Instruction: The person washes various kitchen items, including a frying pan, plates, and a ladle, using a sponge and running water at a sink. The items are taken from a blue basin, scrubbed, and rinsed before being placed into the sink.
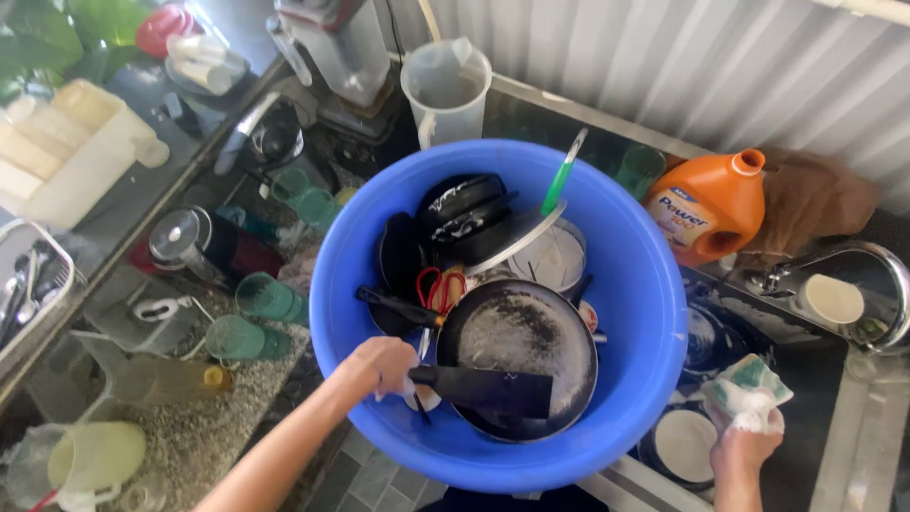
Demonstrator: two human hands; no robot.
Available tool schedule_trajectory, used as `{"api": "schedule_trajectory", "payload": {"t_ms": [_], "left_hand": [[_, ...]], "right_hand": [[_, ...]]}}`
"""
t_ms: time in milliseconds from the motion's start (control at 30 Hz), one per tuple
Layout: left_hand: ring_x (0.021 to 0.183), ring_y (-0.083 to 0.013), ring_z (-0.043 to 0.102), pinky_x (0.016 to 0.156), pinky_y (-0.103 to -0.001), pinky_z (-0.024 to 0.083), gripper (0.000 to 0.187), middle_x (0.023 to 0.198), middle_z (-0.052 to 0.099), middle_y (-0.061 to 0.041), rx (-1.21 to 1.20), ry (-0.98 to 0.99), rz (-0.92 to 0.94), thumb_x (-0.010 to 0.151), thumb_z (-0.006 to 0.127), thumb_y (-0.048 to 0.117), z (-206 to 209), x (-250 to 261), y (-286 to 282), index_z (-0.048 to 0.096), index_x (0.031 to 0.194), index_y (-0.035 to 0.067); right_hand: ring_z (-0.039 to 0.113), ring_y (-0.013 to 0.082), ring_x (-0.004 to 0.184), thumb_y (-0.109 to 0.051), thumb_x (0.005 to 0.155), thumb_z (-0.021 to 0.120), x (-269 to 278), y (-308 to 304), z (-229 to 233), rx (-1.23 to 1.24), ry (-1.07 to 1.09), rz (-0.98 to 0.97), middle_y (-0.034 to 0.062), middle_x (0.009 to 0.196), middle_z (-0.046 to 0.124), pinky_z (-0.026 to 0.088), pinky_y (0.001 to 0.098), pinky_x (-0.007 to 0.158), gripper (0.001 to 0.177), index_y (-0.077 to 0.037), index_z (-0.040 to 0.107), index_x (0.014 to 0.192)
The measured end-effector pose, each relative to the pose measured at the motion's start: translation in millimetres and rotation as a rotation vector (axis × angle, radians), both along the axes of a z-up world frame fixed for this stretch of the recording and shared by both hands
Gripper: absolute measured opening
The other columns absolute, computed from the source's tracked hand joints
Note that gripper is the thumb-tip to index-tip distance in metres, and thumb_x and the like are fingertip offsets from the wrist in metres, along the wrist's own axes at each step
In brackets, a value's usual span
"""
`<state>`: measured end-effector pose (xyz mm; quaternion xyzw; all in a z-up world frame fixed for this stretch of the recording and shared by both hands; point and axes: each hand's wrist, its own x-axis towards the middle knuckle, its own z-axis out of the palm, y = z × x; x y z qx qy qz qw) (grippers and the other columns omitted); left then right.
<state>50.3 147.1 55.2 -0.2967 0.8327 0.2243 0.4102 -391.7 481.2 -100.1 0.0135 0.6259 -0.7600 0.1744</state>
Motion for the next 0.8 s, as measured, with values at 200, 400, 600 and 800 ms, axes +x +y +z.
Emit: {"api": "schedule_trajectory", "payload": {"t_ms": [200,400,600,800], "left_hand": [[0.087,-0.0337,0.072,0.079,-0.044,0.059,0.023,0.086,0.074,-0.013,-0.283,0.237,-0.001,0.074,0.077,0.031,29.4,-4.2,22.3,0.078,0.090,0.015],[0.090,-0.0359,0.071,0.081,-0.047,0.058,0.024,0.091,0.073,-0.014,-0.322,0.253,0.064,0.072,0.078,0.032,-2.8,8.2,18.9,0.077,0.090,0.015],[0.086,-0.0362,0.072,0.080,-0.047,0.058,0.022,0.084,0.073,-0.014,-0.298,0.300,0.137,0.071,0.076,0.029,10.3,14.7,28.8,0.077,0.088,0.016],[0.080,-0.0360,0.071,0.073,-0.048,0.057,0.025,0.079,0.072,-0.014,-0.416,0.396,0.088,0.074,0.076,0.037,45.4,-7.0,37.5,0.074,0.085,0.015]], "right_hand": [[0.070,0.0264,0.104,-0.026,0.113,0.061,-8.4,-8.7,-20.8,-0.072,0.079,-0.007,0.0092,0.123,0.066,0.061,0.0437,0.083,0.031,-0.005,0.056,0.134],[0.068,0.0235,0.105,-0.027,0.107,0.058,7.5,-34.6,-8.1,-0.160,0.132,0.124,0.0082,0.124,0.061,0.059,0.0460,0.083,0.036,-0.008,0.048,0.136],[0.061,0.0191,0.087,-0.033,0.121,0.058,5.8,-54.6,15.8,0.090,0.304,0.094,0.0134,0.099,0.066,0.049,0.0360,0.082,0.045,0.009,0.058,0.105],[0.063,0.0131,0.089,-0.019,0.107,0.070,9.9,-62.0,42.1,-0.019,0.292,0.090,0.0081,0.109,0.066,0.053,0.0284,0.077,0.030,0.004,0.056,0.118]]}}
